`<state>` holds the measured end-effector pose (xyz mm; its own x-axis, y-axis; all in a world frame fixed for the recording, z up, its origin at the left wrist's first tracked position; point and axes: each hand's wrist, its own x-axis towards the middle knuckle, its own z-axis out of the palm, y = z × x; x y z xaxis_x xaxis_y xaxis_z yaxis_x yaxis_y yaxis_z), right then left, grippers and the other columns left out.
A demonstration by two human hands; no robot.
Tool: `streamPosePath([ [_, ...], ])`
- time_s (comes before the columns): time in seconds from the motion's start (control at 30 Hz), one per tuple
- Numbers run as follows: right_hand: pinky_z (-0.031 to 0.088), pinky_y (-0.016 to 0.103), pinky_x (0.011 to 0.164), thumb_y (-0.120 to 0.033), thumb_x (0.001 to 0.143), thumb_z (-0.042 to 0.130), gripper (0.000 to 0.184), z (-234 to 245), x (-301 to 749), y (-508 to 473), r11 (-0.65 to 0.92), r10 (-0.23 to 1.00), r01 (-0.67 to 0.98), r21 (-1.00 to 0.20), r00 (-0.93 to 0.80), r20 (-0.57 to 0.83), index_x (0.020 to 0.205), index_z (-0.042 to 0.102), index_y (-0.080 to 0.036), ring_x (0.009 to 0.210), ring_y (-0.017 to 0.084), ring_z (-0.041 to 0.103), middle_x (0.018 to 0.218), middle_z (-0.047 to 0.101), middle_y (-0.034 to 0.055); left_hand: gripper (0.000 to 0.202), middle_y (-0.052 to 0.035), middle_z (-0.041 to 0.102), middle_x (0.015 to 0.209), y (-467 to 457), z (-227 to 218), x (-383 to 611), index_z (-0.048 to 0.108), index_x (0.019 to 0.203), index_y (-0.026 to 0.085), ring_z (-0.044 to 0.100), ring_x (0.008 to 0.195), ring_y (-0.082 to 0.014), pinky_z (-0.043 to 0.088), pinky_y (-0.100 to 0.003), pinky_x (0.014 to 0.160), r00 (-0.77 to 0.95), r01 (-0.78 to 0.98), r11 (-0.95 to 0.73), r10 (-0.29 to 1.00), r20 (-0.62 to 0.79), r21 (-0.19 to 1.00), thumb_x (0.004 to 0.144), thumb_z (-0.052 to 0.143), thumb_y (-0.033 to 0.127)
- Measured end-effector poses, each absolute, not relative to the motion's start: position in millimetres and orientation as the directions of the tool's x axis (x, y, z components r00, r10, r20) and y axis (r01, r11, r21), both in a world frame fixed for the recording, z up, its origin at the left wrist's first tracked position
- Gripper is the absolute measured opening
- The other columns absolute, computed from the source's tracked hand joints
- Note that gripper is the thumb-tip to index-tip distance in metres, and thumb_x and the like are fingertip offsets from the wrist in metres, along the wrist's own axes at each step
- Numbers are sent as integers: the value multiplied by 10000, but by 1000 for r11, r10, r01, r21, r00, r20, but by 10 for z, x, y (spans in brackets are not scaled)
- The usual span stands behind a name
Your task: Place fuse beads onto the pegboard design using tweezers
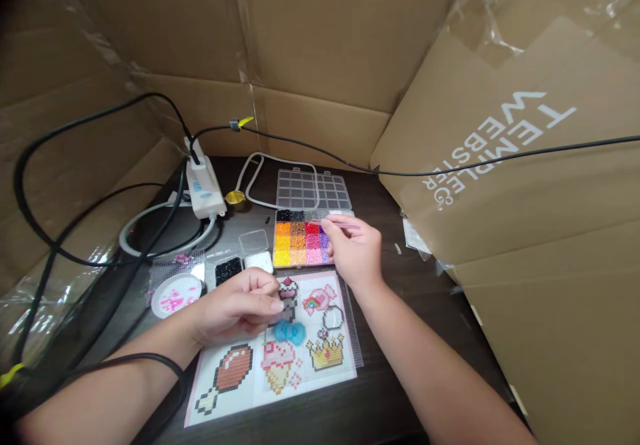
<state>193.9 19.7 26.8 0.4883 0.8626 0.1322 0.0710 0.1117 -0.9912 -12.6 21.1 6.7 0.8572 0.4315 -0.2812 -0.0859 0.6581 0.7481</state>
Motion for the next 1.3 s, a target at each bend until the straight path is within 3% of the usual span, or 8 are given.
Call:
streamPosePath([
  [0.17, 444, 235, 337, -398, 697, 806, 295, 53, 1767, 350, 6, 858, 47, -999, 512, 29, 833, 759, -140, 355, 102, 493, 466, 601, -30, 687, 118, 262, 442, 212, 60, -124, 196, 566, 198, 219, 382, -12, 153, -176, 380, 847, -81, 648, 445, -290, 757, 704, 859, 312],
  [0.4, 580, 292, 548, -354, 698, 795, 227, -19, 1733, 359, 67, 830, 136, -988, 543, 131, 805, 777, -155, 652, 191, 706, 769, 778, 76, 685, 115, 272, 442, 215, 44, -114, 203, 561, 197, 223, 379, -11, 157, -180, 383, 843, -60, 657, 437, -314, 751, 699, 864, 311],
  [0.67, 620, 347, 741, -309, 721, 777, 149, -53, 1733, 378, 102, 833, 182, -978, 521, 184, 774, 779, -169, 763, 206, 746, 807, 794, 70, 690, 113, 261, 447, 210, 65, -116, 197, 554, 194, 221, 383, -11, 152, -179, 388, 837, -53, 672, 434, -334, 739, 690, 866, 293],
  [1.17, 608, 351, 736, -302, 721, 768, 159, -71, 1740, 386, 112, 829, 174, -978, 527, 189, 790, 769, -159, 757, 210, 742, 790, 788, 75, 675, 110, 272, 454, 214, 57, -107, 194, 546, 191, 235, 380, -13, 149, -185, 384, 844, -79, 673, 438, -310, 736, 700, 848, 248],
  [1.3, 586, 319, 654, -312, 717, 768, 175, -70, 1741, 386, 97, 836, 145, -985, 526, 159, 787, 763, -151, 696, 191, 715, 768, 774, 72, 669, 110, 284, 453, 207, 54, -107, 202, 548, 190, 233, 375, -10, 147, -181, 380, 843, -82, 677, 438, -311, 732, 697, 851, 248],
])
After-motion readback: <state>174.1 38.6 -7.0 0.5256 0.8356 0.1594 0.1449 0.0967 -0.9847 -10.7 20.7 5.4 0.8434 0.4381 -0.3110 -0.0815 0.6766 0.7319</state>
